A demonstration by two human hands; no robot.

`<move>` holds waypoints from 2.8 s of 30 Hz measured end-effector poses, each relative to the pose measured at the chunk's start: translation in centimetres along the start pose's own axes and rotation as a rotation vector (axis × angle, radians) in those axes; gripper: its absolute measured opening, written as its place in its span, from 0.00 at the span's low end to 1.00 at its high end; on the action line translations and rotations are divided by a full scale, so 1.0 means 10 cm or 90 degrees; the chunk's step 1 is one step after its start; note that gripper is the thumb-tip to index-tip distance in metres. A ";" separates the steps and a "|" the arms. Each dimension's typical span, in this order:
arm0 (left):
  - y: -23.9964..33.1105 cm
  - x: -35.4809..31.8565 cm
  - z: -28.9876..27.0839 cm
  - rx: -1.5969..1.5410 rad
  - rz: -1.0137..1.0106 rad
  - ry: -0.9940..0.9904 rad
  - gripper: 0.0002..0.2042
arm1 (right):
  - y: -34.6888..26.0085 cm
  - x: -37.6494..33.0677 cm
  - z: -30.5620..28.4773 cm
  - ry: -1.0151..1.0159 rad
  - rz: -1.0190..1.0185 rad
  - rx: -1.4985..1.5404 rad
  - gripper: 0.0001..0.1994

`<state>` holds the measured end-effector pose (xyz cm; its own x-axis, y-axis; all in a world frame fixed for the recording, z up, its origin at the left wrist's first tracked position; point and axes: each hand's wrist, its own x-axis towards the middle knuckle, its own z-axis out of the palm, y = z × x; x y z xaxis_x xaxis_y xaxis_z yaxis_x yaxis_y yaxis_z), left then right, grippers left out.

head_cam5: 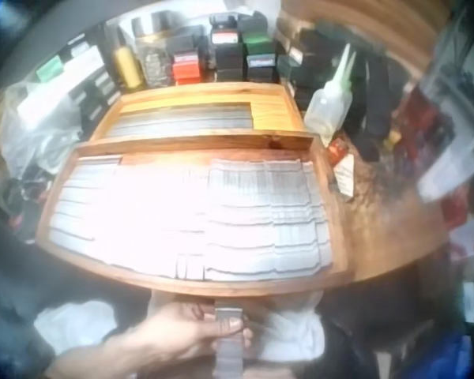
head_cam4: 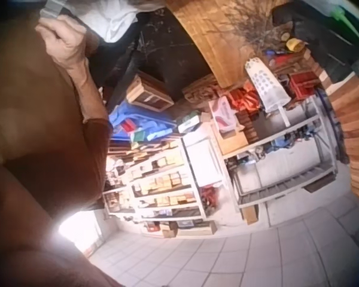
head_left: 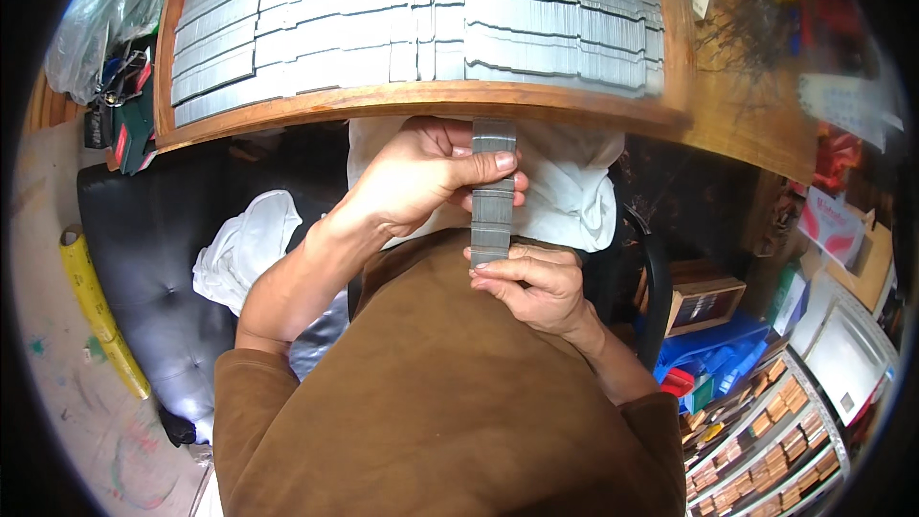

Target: The person picks up a small metal strip from a wooden tray and repeatedly folds and unfolds it with both hands. The person occasionally wipes the strip with a white cloth. The strip is held and manipulated over the lap throughout the clip.

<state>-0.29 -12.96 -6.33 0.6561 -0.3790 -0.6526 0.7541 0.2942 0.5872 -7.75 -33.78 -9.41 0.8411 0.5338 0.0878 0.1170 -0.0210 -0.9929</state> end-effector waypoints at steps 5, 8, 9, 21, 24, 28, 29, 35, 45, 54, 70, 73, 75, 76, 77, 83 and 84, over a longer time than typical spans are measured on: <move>-0.03 -0.02 -0.01 0.009 0.017 0.008 0.13 | -0.03 0.00 0.11 0.057 0.008 -0.007 0.08; 0.01 -0.05 -0.02 0.062 0.021 0.005 0.14 | -0.03 0.00 0.11 0.062 0.047 0.015 0.07; 0.03 -0.08 -0.02 0.065 0.017 -0.002 0.14 | -0.04 0.00 0.11 0.062 0.046 0.012 0.07; -0.01 -0.08 -0.01 0.062 0.005 -0.003 0.12 | -0.04 -0.01 0.10 0.054 0.064 0.013 0.07; -0.03 -0.04 -0.03 0.068 0.020 -0.014 0.11 | -0.05 -0.02 0.10 0.052 0.094 0.017 0.06; -0.02 -0.10 -0.05 0.087 0.028 0.004 0.11 | -0.31 0.19 -0.27 -0.168 0.171 -0.022 0.07; -0.01 -0.12 -0.04 0.094 0.027 0.007 0.11 | -0.31 0.23 -0.34 -0.126 0.132 -0.010 0.10; -0.01 -0.20 0.06 0.097 0.026 -0.002 0.10 | -0.26 0.74 -0.42 0.120 0.320 0.207 0.11; -0.04 -0.07 -0.10 0.090 0.055 -0.020 0.10 | -0.03 0.96 -0.18 0.151 0.357 0.380 0.07; -0.07 0.00 -0.13 0.097 0.072 -0.018 0.10 | -0.04 0.97 -0.14 0.192 0.348 0.408 0.07; -0.09 -0.08 -0.10 0.055 0.073 -0.046 0.11 | 0.02 0.92 -0.14 0.195 0.348 0.393 0.11; -0.10 -0.07 -0.10 0.060 0.074 -0.049 0.11 | 0.07 0.91 -0.15 0.201 0.350 0.404 0.11; -0.11 -0.05 -0.11 0.066 0.068 -0.044 0.11 | 0.06 0.91 -0.14 0.204 0.360 0.400 0.10; -0.11 -0.05 -0.11 0.064 0.068 -0.046 0.11 | 0.06 0.91 -0.14 0.206 0.365 0.398 0.10; -0.10 -0.05 -0.11 0.062 0.067 -0.048 0.11 | 0.06 0.91 -0.14 0.210 0.367 0.401 0.10; -0.11 -0.04 -0.11 0.036 0.064 -0.054 0.12 | 0.09 0.91 -0.15 0.211 0.365 0.422 0.11; -0.12 -0.03 -0.12 0.034 0.068 -0.055 0.12 | 0.08 0.91 -0.15 0.211 0.370 0.416 0.10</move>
<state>-1.38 -12.15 -7.37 0.7257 -0.4233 -0.5423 0.6759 0.2912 0.6771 0.82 -30.17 -9.29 0.7941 0.3182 -0.5178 -0.6045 0.3250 -0.7273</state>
